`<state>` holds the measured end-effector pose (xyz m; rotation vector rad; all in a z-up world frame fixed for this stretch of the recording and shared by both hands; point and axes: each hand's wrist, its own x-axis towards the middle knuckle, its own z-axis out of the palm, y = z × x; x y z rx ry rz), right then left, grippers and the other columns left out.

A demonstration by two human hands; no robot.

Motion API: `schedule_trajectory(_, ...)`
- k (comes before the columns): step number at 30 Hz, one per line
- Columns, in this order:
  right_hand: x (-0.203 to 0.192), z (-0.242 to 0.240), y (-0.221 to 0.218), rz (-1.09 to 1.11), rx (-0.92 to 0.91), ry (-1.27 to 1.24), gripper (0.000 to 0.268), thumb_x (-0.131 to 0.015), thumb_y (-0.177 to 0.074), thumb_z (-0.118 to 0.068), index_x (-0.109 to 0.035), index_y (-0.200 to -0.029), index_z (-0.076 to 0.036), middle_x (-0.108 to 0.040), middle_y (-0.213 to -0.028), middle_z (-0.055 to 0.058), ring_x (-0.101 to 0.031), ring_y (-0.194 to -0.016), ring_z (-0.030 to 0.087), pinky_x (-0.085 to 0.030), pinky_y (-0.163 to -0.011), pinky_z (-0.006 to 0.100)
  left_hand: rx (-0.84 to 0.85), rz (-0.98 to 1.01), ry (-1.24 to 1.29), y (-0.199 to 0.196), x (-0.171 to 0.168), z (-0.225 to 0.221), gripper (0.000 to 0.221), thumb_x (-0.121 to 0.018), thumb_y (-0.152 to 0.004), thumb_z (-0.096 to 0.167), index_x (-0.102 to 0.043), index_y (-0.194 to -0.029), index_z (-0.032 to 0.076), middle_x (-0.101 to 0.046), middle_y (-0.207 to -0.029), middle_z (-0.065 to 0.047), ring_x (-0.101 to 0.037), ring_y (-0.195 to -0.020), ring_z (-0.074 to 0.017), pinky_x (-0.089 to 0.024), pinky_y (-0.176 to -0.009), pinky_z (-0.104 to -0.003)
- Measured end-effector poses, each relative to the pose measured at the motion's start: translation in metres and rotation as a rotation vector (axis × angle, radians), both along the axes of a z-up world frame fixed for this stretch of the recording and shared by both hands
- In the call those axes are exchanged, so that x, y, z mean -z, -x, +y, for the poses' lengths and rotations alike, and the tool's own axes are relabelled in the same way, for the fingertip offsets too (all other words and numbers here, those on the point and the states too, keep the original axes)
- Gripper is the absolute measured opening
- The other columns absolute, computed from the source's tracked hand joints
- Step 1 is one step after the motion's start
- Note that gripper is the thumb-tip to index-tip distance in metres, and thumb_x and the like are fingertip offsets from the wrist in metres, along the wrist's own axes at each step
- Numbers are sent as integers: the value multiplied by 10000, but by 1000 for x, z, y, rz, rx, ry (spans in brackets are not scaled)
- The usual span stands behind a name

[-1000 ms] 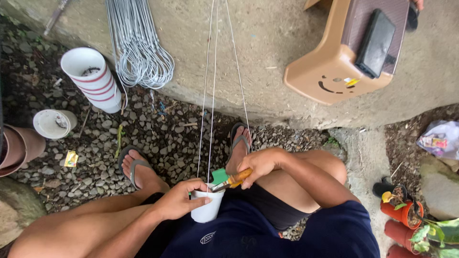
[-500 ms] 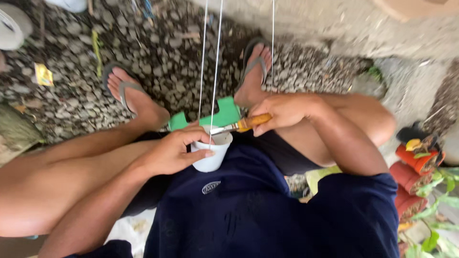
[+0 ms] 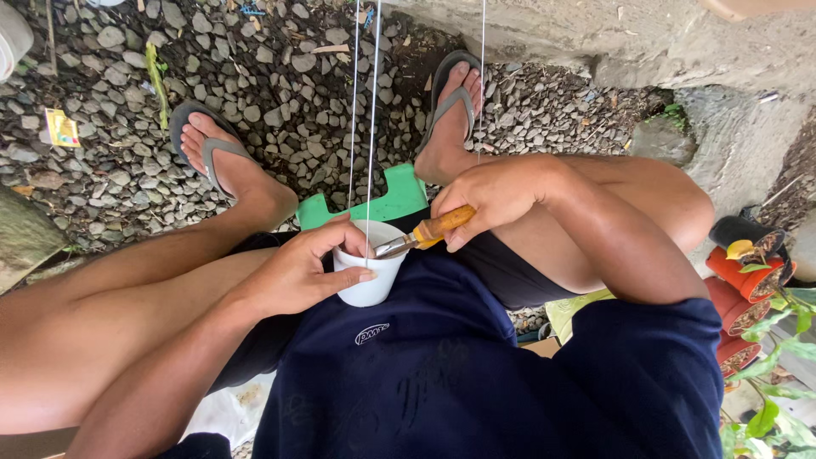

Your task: The person uses pliers to bend and secure metal wires through holes in a white plastic pot, creating a hanging assembly. They repeatedly adjust the wires and inspect the pot while seated on a low stool.

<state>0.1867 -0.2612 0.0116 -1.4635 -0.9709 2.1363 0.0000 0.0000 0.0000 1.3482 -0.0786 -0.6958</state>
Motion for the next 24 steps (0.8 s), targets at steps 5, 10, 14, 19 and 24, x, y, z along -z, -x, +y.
schedule_trajectory(5, 0, 5, -1, -7, -52, 13, 360, -725, -863, -429, -732, -1011, -101, -741, -924, 15, -705, -835, 186, -523, -740, 348, 24, 88, -22, 0, 0, 1, 269, -828, -837, 103, -657, -1044, 87, -606, -888, 0, -572, -888, -136, -476, -875, -301)
schedule_trajectory(10, -2, 7, -1, -19, -71, -15, 380, -722, -880, -436, -718, -994, -74, -717, -902, 46, -693, -822, 214, -516, -731, 365, 33, 63, -20, -2, -1, 2, 276, -826, -845, 121, -664, -1067, 88, -602, -892, 1, -578, -885, -130, -478, -862, -289)
schedule_trajectory(14, -3, 8, -4, -16, -66, -31, 370, -718, -869, -433, -718, -986, -82, -716, -907, 34, -697, -831, 215, -513, -727, 365, 50, 73, -33, -4, -2, 1, 277, -825, -844, 130, -665, -1066, 90, -592, -906, -1, -582, -868, -124, -484, -826, -281)
schedule_trajectory(19, 2, 8, -1, 13, -61, -67, 363, -721, -872, -426, -711, -958, -73, -697, -893, 40, -693, -829, 221, -509, -727, 362, 54, 73, -36, -4, -2, 1, 278, -830, -842, 145, -675, -1068, 95, -583, -889, -1, -572, -850, -129, -476, -810, -283)
schedule_trajectory(24, 3, 6, 0, -36, -47, -106, 376, -740, -867, -421, -705, -933, -53, -651, -896, 55, -670, -809, 239, -490, -707, 377, 59, 85, -59, -6, -5, 2, 257, -822, -843, 157, -688, -1054, 101, -587, -885, -1, -577, -835, -128, -480, -795, -284)
